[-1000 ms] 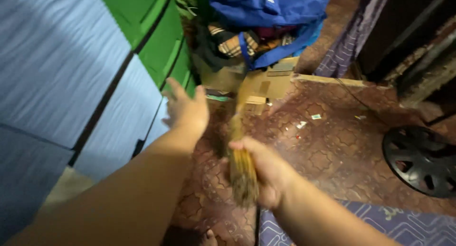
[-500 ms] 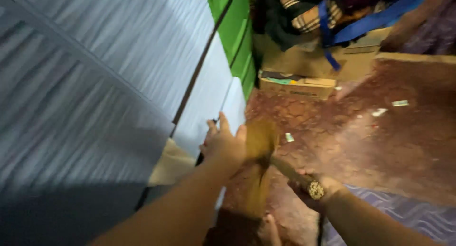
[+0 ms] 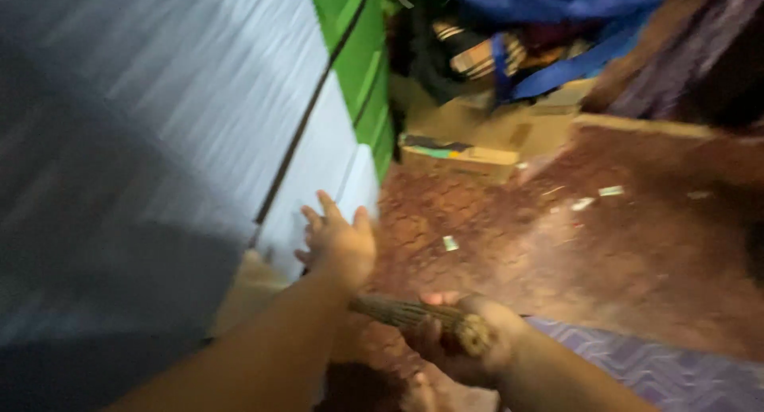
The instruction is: The recorder is cleaning and organizing a room by picking up items from the floor, sweeping with a broom, and moving a mattress.
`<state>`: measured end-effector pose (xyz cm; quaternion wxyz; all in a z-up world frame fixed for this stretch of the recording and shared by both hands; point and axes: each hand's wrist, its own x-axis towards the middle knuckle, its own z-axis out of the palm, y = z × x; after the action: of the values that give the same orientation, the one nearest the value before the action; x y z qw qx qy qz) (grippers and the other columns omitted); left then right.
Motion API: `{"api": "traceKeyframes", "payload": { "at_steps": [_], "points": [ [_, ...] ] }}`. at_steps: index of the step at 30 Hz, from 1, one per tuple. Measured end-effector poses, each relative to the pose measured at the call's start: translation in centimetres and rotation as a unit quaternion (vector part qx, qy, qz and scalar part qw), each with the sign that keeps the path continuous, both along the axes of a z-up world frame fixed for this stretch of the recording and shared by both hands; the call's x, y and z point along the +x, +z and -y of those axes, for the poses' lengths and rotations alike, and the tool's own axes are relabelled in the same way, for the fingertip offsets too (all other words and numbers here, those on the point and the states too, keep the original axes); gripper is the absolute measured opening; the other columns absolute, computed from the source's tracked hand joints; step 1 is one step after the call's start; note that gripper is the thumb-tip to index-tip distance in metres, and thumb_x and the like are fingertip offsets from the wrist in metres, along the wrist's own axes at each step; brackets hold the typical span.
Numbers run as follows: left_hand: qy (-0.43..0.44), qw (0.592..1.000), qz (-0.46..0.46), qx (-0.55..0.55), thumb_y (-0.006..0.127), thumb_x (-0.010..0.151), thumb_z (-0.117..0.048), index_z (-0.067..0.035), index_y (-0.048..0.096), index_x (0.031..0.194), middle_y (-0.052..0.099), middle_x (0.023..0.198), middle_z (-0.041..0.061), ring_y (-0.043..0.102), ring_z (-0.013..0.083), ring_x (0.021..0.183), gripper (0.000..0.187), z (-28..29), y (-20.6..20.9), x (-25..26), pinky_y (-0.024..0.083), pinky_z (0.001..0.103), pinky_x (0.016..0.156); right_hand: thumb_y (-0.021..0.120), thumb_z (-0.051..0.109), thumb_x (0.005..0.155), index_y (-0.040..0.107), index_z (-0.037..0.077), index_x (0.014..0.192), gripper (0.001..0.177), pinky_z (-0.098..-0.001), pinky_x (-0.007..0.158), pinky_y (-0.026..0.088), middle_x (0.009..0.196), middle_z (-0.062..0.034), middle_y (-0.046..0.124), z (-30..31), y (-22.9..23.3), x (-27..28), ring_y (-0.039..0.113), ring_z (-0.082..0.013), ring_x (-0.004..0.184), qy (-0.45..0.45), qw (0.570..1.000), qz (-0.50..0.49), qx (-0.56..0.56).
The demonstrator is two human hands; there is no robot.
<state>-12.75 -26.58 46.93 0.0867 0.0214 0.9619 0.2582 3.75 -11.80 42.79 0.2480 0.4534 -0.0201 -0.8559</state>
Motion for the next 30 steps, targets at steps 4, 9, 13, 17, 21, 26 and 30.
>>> {"api": "traceKeyframes", "payload": {
  "at_steps": [4, 9, 13, 17, 21, 26, 30],
  "points": [
    [0.01, 1.0, 0.024, -0.013, 0.048, 0.098, -0.055, -0.014, 0.013, 0.162, 0.01, 0.167, 0.025, 0.024, 0.0437, 0.15, 0.084, 1.3, 1.0, 0.9, 0.016, 0.066, 0.118, 0.057, 0.02, 0.095, 0.054, -0.002, 0.108, 0.025, -0.03, 0.043, 0.051, 0.074, -0.0135, 0.06, -1.3, -18.1, -1.7, 0.057, -0.022, 0.054, 0.0, 0.998, 0.026, -0.062],
    [0.006, 0.999, 0.045, -0.03, 0.049, 0.097, -0.056, -0.017, 0.017, 0.162, 0.011, 0.168, 0.022, 0.023, 0.0392, 0.153, 0.082, 1.9, -0.3, 1.0, 0.016, 0.066, 0.12, 0.057, 0.026, 0.094, 0.053, 0.001, 0.109, 0.029, -0.0297, 0.045, 0.053, 0.079, -0.0175, 0.062, -2.3, -10.5, 0.7, 0.06, -0.0231, 0.057, -0.03, 0.991, 0.045, 0.12],
    [-0.023, 0.998, 0.059, -0.027, 0.045, 0.099, -0.057, -0.014, 0.012, 0.162, 0.007, 0.167, 0.025, 0.019, 0.0406, 0.152, 0.082, 1.3, -1.0, 1.2, 0.014, 0.067, 0.119, 0.06, 0.022, 0.096, 0.053, 0.004, 0.106, 0.022, -0.0335, 0.05, 0.057, 0.078, -0.0126, 0.06, -2.3, -4.5, 1.6, 0.061, -0.0237, 0.059, -0.076, 0.95, -0.021, 0.301],
    [-0.033, 0.999, 0.028, -0.015, 0.046, 0.097, -0.058, -0.016, 0.014, 0.163, 0.01, 0.167, 0.025, 0.022, 0.0432, 0.151, 0.084, 0.1, -1.8, 2.0, 0.015, 0.068, 0.118, 0.062, 0.025, 0.094, 0.053, 0.009, 0.104, 0.021, -0.0318, 0.047, 0.054, 0.076, -0.0089, 0.059, -2.1, 2.3, 3.2, 0.059, -0.0205, 0.057, -0.051, 0.936, -0.003, 0.347],
    [-0.023, 0.999, -0.034, -0.008, 0.047, 0.097, -0.058, -0.012, 0.017, 0.162, 0.014, 0.164, 0.029, 0.024, 0.0449, 0.15, 0.085, -1.0, -1.5, 2.2, 0.016, 0.071, 0.115, 0.061, 0.022, 0.091, 0.056, 0.003, 0.109, 0.026, -0.0282, 0.044, 0.054, 0.076, -0.0123, 0.062, -1.2, 4.0, 4.3, 0.059, -0.019, 0.054, -0.031, 0.98, -0.026, 0.194],
    [-0.028, 0.998, -0.024, -0.053, 0.045, 0.097, -0.059, -0.015, 0.02, 0.161, 0.015, 0.166, 0.027, 0.027, 0.045, 0.148, 0.081, -1.0, 0.8, 3.7, 0.017, 0.07, 0.116, 0.062, 0.019, 0.09, 0.058, 0.006, 0.115, 0.029, -0.0281, 0.043, 0.053, 0.082, -0.0182, 0.065, -5.6, -12.2, 2.2, 0.061, -0.02, 0.056, 0.019, 0.996, -0.048, 0.079],
    [-0.105, 0.993, -0.015, -0.049, 0.042, 0.099, -0.057, -0.015, 0.019, 0.162, 0.009, 0.166, 0.029, 0.026, 0.0464, 0.148, 0.079, -0.7, 1.6, 3.8, 0.015, 0.07, 0.117, 0.062, 0.018, 0.092, 0.06, 0.005, 0.111, 0.023, -0.0262, 0.046, 0.054, 0.081, -0.0136, 0.063, -16.0, -16.0, 2.9, 0.061, -0.0182, 0.057, -0.025, 0.979, 0.025, 0.199]
  ]
}}
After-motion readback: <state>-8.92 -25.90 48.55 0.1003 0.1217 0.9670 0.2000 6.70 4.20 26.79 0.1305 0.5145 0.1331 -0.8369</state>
